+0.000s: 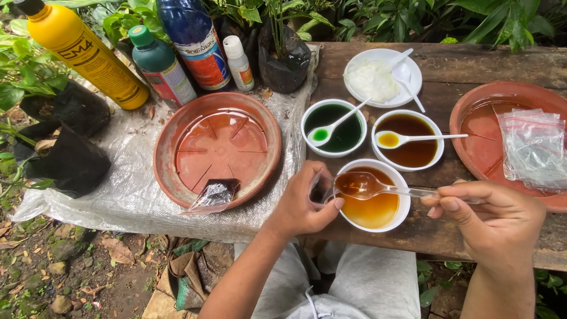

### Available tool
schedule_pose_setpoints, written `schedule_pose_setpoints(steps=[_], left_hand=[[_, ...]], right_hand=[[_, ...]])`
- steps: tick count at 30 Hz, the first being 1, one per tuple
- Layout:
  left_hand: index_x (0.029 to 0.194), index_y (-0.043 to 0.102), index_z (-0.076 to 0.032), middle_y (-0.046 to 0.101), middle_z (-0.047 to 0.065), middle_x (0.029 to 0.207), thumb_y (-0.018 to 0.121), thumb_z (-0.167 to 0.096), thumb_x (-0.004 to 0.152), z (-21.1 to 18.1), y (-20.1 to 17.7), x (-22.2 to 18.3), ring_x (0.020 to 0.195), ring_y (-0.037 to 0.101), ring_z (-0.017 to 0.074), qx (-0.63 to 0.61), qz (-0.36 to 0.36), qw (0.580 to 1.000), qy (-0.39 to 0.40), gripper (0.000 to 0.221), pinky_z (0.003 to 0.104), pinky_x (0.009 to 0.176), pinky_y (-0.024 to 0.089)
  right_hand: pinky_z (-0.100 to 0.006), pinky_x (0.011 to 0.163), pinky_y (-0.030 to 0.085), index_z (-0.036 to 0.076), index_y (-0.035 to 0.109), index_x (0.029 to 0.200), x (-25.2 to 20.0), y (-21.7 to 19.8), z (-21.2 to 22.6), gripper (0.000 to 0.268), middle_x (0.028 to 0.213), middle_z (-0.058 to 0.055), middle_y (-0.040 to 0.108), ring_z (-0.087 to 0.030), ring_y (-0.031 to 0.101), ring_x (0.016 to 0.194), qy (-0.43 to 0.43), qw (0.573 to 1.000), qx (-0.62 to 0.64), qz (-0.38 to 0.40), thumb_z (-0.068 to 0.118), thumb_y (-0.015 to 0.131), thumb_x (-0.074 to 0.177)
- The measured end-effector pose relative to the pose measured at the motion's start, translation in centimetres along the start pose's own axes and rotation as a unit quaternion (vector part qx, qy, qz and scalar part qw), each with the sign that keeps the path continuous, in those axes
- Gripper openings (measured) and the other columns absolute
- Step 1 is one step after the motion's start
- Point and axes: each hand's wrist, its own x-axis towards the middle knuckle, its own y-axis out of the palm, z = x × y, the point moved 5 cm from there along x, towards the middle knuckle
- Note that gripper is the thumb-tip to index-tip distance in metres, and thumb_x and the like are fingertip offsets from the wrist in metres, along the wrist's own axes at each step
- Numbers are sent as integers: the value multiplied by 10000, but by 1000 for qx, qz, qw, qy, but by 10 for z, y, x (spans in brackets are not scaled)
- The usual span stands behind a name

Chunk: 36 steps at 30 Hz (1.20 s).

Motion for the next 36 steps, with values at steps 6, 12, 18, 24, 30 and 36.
schedule_pose_setpoints(steps=[6, 12, 18, 24, 30, 36], left_hand=[[1038, 464, -66, 559, 60, 885, 669, -184, 847, 0, 0, -2, 746, 546, 149, -16, 9, 1000, 8, 304, 257, 645, 486], [1036, 468, -70, 511, 52, 855, 676, -212, 836, -3, -1, -1, 690, 503, 137, -16, 14, 1000, -13, 322, 221, 521, 436], [1009, 474, -84, 502, 41, 859, 650, -284, 834, -3, -2, -1, 724, 494, 146, -2, 13, 1000, -18, 319, 240, 567, 440], [997, 480, -84, 507, 27, 856, 660, -271, 823, -4, -3, -2, 703, 485, 141, 23, 4, 1000, -6, 312, 261, 579, 416], [992, 462, -91, 510, 6, 785, 655, -268, 859, -4, -1, -1, 659, 478, 117, 0, 12, 1000, -1, 294, 251, 564, 412], [1027, 447, -78, 520, 25, 813, 620, -365, 914, 1, -4, -2, 680, 510, 129, -24, -24, 999, 22, 353, 271, 599, 431]], right_hand=[[-264, 622, 653, -102, 690, 975, 13, 18, 21, 154, 838, -246, 750, -232, 757, 654, -14, 997, -18, 68, -52, 715, 832], [-214, 612, 633, -29, 752, 958, 28, 30, 44, 161, 808, -126, 781, -137, 733, 641, -47, 986, -103, 121, 50, 756, 817], [-174, 504, 568, 68, 806, 933, 38, 33, 52, 168, 796, -24, 801, -57, 724, 584, -67, 959, -227, 153, 178, 787, 807], [-251, 621, 562, 111, 805, 942, 41, 49, 72, 153, 828, 27, 809, -100, 724, 683, -165, 925, -276, 202, 209, 777, 827], [-347, 733, 515, 121, 772, 1015, 35, 79, 114, 146, 987, 48, 806, -130, 746, 792, -276, 877, -307, 247, 150, 747, 874], [-350, 698, 457, 135, 658, 1023, 24, 94, 130, 216, 934, 61, 704, -153, 586, 676, -345, 833, -337, 271, -24, 522, 967]])
